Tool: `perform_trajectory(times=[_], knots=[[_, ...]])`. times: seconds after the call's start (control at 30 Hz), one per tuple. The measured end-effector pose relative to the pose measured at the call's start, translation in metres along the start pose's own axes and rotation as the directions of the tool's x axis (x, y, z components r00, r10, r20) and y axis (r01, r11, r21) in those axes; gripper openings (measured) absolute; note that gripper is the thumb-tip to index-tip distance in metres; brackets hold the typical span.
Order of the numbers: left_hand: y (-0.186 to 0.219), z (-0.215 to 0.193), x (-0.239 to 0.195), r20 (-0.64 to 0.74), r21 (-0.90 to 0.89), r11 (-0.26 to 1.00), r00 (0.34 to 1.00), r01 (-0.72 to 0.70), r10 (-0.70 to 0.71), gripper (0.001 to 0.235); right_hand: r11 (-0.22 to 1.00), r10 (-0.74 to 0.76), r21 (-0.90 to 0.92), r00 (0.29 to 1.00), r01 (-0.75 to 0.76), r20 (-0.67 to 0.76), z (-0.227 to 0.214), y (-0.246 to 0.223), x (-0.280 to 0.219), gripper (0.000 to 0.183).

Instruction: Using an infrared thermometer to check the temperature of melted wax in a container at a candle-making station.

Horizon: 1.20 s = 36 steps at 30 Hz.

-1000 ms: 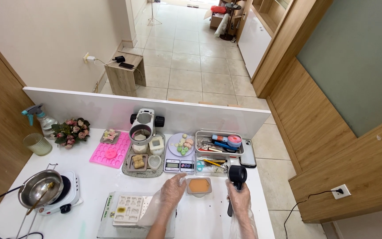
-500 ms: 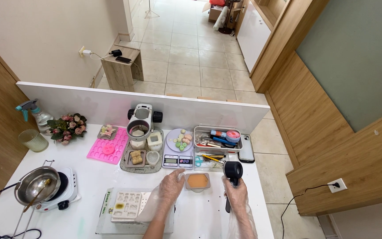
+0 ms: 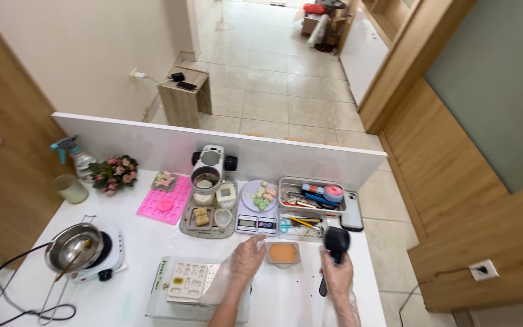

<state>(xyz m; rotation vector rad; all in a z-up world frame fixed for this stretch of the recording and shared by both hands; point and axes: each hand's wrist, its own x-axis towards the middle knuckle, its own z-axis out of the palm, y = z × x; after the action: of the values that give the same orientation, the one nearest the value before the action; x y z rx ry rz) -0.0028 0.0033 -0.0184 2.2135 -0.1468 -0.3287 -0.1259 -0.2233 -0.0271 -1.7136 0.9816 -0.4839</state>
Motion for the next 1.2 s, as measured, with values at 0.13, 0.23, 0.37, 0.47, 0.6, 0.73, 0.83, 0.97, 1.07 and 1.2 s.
perform_trajectory(times=[0.13,0.23,0.37,0.47,0.6,0.73,0.83,0.97,1.07,1.2], knots=[[-0.003,0.002,0.003,-0.068,-0.009,0.996,0.994,-0.091,0.09,0.032,0.965,-0.176,0.18,0.98,0.191,-0.093,0.001,0.007,0.002,0.032],[-0.004,0.003,-0.002,-0.073,-0.03,0.995,0.993,-0.1,0.097,0.031,0.955,-0.203,0.201,0.974,0.22,-0.099,-0.002,0.013,0.002,0.029],[-0.002,-0.001,0.005,-0.056,-0.032,0.996,0.995,-0.088,0.086,0.03,0.925,-0.24,0.259,0.955,0.28,-0.173,0.006,0.0,-0.003,0.033],[-0.01,0.008,0.001,-0.067,-0.009,0.993,0.991,-0.118,0.117,0.029,0.989,-0.142,0.031,0.989,0.144,-0.044,0.005,0.009,0.011,0.034],[0.002,-0.005,-0.003,-0.02,-0.001,0.996,0.996,-0.084,0.084,0.03,0.991,-0.091,0.097,0.995,0.095,-0.045,0.01,0.002,-0.003,0.037],[0.005,-0.006,-0.002,-0.001,-0.005,0.998,0.998,-0.064,0.064,0.031,0.997,-0.073,0.004,0.997,0.073,0.023,0.012,0.011,0.005,0.039],[0.001,-0.003,0.0,0.008,0.015,0.997,0.997,-0.078,0.078,0.032,0.996,-0.081,0.024,0.996,0.08,0.047,0.015,0.021,0.011,0.04],[0.002,-0.004,-0.003,-0.021,0.009,0.996,0.995,-0.094,0.094,0.033,0.995,-0.102,0.025,0.988,0.1,0.115,0.012,0.025,0.011,0.041],[0.006,-0.006,-0.002,-0.009,0.039,0.998,0.998,-0.054,0.055,0.032,0.998,-0.043,-0.03,0.991,0.047,0.128,0.011,0.013,0.005,0.041],[0.003,-0.003,0.001,-0.013,0.014,0.999,0.999,-0.044,0.045,0.033,0.995,-0.012,-0.092,0.987,0.027,0.161,0.003,-0.008,-0.004,0.045]])
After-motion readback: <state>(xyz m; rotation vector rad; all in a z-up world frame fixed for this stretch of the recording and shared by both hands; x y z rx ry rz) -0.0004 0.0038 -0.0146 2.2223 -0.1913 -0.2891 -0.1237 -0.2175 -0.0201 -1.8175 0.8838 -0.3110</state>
